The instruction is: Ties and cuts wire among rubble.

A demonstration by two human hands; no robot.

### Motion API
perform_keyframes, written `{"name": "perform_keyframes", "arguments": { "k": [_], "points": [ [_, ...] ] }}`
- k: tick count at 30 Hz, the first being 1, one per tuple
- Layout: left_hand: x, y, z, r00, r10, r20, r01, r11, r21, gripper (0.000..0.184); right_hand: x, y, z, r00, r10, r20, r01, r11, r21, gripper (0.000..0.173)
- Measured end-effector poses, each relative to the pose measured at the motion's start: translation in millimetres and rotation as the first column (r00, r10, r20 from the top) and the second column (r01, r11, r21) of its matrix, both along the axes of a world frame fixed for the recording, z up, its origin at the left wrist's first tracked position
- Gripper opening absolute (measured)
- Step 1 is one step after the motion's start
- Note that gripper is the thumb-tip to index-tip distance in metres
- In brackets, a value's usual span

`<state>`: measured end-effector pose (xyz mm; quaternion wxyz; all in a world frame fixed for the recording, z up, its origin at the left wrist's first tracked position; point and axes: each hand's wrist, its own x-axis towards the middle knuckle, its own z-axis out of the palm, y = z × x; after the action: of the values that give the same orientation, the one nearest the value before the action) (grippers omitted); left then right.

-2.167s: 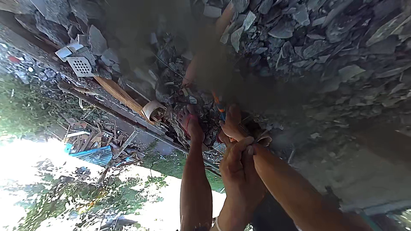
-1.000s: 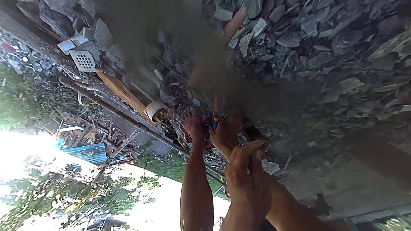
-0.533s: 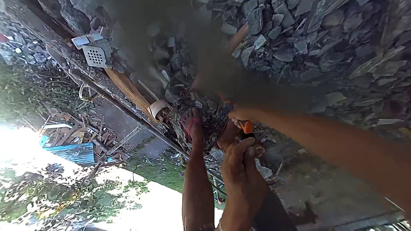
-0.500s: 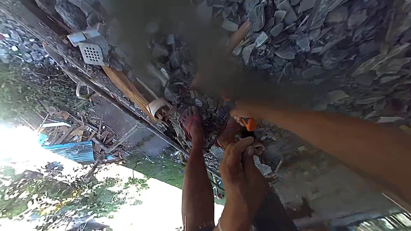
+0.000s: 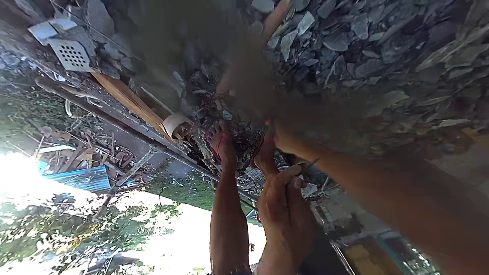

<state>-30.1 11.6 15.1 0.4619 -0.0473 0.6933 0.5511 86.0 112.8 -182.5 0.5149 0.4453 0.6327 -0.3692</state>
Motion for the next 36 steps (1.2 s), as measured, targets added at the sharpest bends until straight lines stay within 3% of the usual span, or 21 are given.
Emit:
{"name": "perform_keyframes", "arguments": {
  "k": [2,4,6,8,12,14,18,20,22,23,25,27,30,33,35,36],
  "points": [
    [-9.2,5.6,-1.6,0.999,-0.019,-0.031,0.018,1.0,-0.008,0.02,14.3,-30.7,-9.7,0.999,-0.038,-0.007,0.039,0.999,0.018,0.062],
    [-16.4,9.2,-8.0,0.999,-0.012,-0.045,0.011,0.999,-0.032,0.021,17.3,-41.7,-19.2,0.973,-0.229,-0.009,0.229,0.973,-0.022,0.065],
    [-17.6,11.5,-10.6,0.999,-0.009,-0.034,0.008,0.999,-0.047,0.022,27.4,-44.3,-23.5,0.884,-0.467,-0.017,0.463,0.88,-0.103,0.055],
    [-13.6,14.7,-8.1,1.0,-0.018,-0.01,0.018,0.999,-0.032,0.022,37.3,-43.0,-22.3,0.804,-0.595,-0.002,0.586,0.792,-0.168,0.058],
    [0.6,10.7,-4.7,0.994,-0.094,0.056,0.092,0.995,0.029,0.022,36.5,-50.8,-23.5,0.851,-0.517,-0.093,0.516,0.856,-0.033,0.064],
    [1.6,6.2,-4.1,0.992,-0.109,0.065,0.108,0.994,0.027,0.021,21.5,-54.0,-28.1,0.824,-0.545,-0.157,0.56,0.825,0.073,0.049],
    [-6.6,3.8,-8.6,0.997,-0.082,0.008,0.082,0.997,-0.008,0.021,-22.7,-23.6,-0.8,0.632,-0.699,-0.333,0.753,0.656,0.052,0.038],
    [-11.2,3.7,-10.3,0.998,-0.064,-0.02,0.063,0.998,-0.015,0.021,-29.1,-15.3,3.0,0.558,-0.69,-0.461,0.782,0.623,0.014,0.031],
    [-12.9,2.8,-10.9,0.998,-0.061,-0.03,0.061,0.998,-0.001,0.021,-12.2,-24.9,-14.3,0.641,-0.608,-0.468,0.714,0.696,0.074,0.034],
    [-11.7,2.4,-10.5,0.997,-0.071,-0.036,0.071,0.997,0.002,0.021,4.8,-34.1,-23.7,0.736,-0.556,-0.386,0.635,0.765,0.108,0.041],
    [-6.2,1.4,-7.6,0.994,-0.098,-0.045,0.098,0.995,0.0,0.021,39.4,-45.5,-27.9,0.879,-0.462,-0.115,0.467,0.884,0.021,0.054],
    [-5.5,3.8,-14.7,0.991,-0.109,-0.076,0.11,0.994,0.012,0.021,33.3,-28.8,-19.7,0.923,-0.384,0.03,0.385,0.921,-0.061,0.061],
    [10.4,-3.2,-2.6,0.991,-0.131,-0.032,0.131,0.991,-0.007,0.021,35.8,-11.1,18.6,0.936,-0.347,0.056,0.351,0.934,-0.073,0.045],
    [19.8,-2.9,-8.1,0.986,-0.155,-0.068,0.156,0.988,0.016,0.021,-11.3,30.9,25.4,0.891,-0.434,-0.131,0.436,0.9,-0.017,0.038],
    [23.1,-7.8,-3.2,0.987,-0.15,-0.057,0.151,0.988,0.014,0.021,-41.7,41.7,27.2,0.766,-0.539,-0.35,0.573,0.819,-0.006,0.037],
    [21.1,-7.5,-5.6,0.988,-0.14,-0.061,0.141,0.99,0.021,0.021,-58.8,44.7,20.3,0.654,-0.59,-0.473,0.658,0.752,-0.029,0.032]
  ]
}}
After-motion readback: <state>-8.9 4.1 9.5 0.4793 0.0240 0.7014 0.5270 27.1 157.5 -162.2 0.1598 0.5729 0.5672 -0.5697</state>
